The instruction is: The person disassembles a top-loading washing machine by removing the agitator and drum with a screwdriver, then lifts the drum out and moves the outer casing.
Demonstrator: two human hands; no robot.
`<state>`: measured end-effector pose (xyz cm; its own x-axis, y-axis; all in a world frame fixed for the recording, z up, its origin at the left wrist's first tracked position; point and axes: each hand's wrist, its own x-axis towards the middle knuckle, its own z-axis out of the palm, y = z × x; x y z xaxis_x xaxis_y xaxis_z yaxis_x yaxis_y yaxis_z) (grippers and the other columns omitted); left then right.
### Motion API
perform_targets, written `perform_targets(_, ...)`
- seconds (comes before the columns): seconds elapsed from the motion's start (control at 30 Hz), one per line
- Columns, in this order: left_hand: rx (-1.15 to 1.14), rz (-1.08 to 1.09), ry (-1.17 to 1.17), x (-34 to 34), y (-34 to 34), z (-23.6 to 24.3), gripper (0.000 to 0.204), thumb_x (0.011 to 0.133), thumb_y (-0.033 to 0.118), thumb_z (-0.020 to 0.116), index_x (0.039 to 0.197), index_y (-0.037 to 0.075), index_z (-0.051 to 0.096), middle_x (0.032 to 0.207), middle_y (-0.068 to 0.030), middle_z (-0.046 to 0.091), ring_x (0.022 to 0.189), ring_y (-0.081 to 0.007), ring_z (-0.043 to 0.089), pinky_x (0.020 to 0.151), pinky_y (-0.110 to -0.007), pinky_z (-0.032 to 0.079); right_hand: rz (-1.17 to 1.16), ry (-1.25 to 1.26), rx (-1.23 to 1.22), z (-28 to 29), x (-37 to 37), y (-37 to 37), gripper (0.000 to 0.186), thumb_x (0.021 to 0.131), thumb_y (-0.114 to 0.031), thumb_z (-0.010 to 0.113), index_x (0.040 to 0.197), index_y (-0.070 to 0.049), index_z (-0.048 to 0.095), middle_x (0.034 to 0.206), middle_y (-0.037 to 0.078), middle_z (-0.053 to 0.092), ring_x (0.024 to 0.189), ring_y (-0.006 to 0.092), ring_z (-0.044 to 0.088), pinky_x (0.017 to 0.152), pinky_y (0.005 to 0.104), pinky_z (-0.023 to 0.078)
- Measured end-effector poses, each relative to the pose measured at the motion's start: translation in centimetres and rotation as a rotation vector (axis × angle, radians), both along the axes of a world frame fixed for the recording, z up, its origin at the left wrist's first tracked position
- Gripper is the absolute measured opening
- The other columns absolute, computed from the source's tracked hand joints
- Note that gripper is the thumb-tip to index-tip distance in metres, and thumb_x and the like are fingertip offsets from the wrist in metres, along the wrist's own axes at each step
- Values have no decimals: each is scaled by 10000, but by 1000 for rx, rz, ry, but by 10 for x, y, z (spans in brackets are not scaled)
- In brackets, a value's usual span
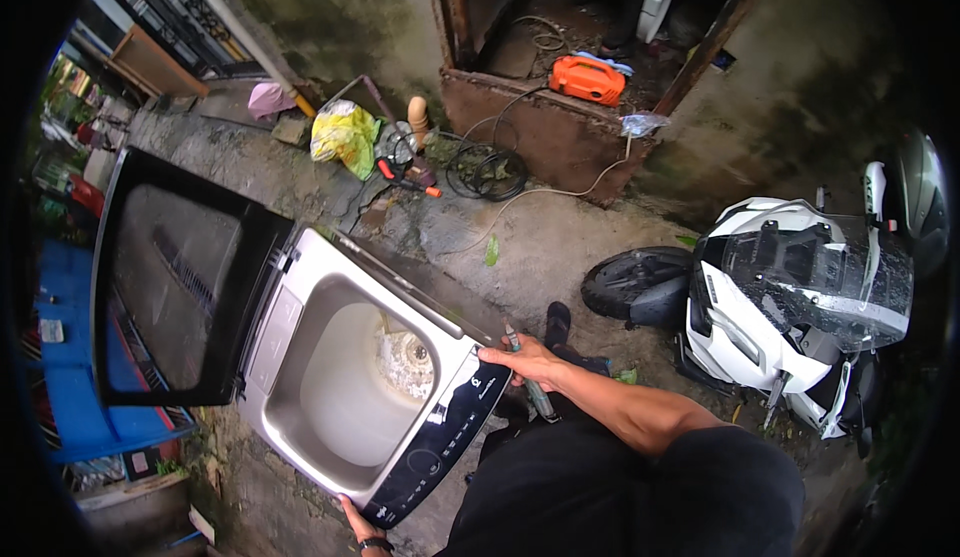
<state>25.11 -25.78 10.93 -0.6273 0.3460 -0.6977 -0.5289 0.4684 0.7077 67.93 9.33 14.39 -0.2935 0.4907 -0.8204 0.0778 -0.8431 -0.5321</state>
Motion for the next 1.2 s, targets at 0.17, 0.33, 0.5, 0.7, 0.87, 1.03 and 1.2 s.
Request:
perform_targets(0.17,-310,-63,-168,33,18,38,937,980,738,329,1604,43,255,1634,-201,288,1486,-375,294,1197,-514,297,12,-57,24,-9,11,-5,1037,761,-564,863,1450,61,403,1103,95,598,771,123,575,548,270,470)
perform_targets(0.33,-224,-100,-185,32,13,31,946,966,770,322,1623,96,225,1661,-179,241,1500,-366,268,1204,-513,281,23,-118,98,-9,10,-12,1086,697,-697,836,1375,45,424,1057,123,616,667,117,565,501,255,435)
perform_targets(0.5,-262,44,-184,53,45,68,813,1003,641,425,1561,52,364,1605,-220,336,1474,-386,314,1176,-529,334,35,-56,51,-11,13,-9,949,745,-628,844,1342,14,482,1011,77,611,636,109,557,505,257,441)
perform_targets(0.7,-196,-13,-119,51,46,50,781,1003,613,444,1538,46,392,1591,-225,354,1469,-395,320,1175,-533,334,21,34,-6,-6,14,-7,941,755,-585,860,1348,-10,410,944,61,586,586,93,520,474,240,418)
perform_targets(0.87,-195,-12,-80,72,57,52,754,1003,589,460,1520,41,415,1579,-230,369,1465,-402,325,1174,-537,335,90,87,13,-15,15,-8,947,747,-641,837,1300,-7,401,806,18,569,548,68,478,474,245,403)
perform_targets(1.03,-205,-23,-21,87,69,58,728,1003,565,475,1501,36,438,1567,-234,385,1461,-409,330,1173,-541,335,217,185,-98,-13,34,9,865,797,-576,829,1329,-33,415,974,21,542,638,80,498,554,242,476)
perform_targets(1.2,-177,-52,72,96,84,60,701,1003,542,491,1482,30,461,1555,-239,400,1457,-415,335,1171,-545,335,27,59,-243,-69,70,14,573,894,-421,769,1260,-46,537,977,92,650,674,143,540,599,332,549)
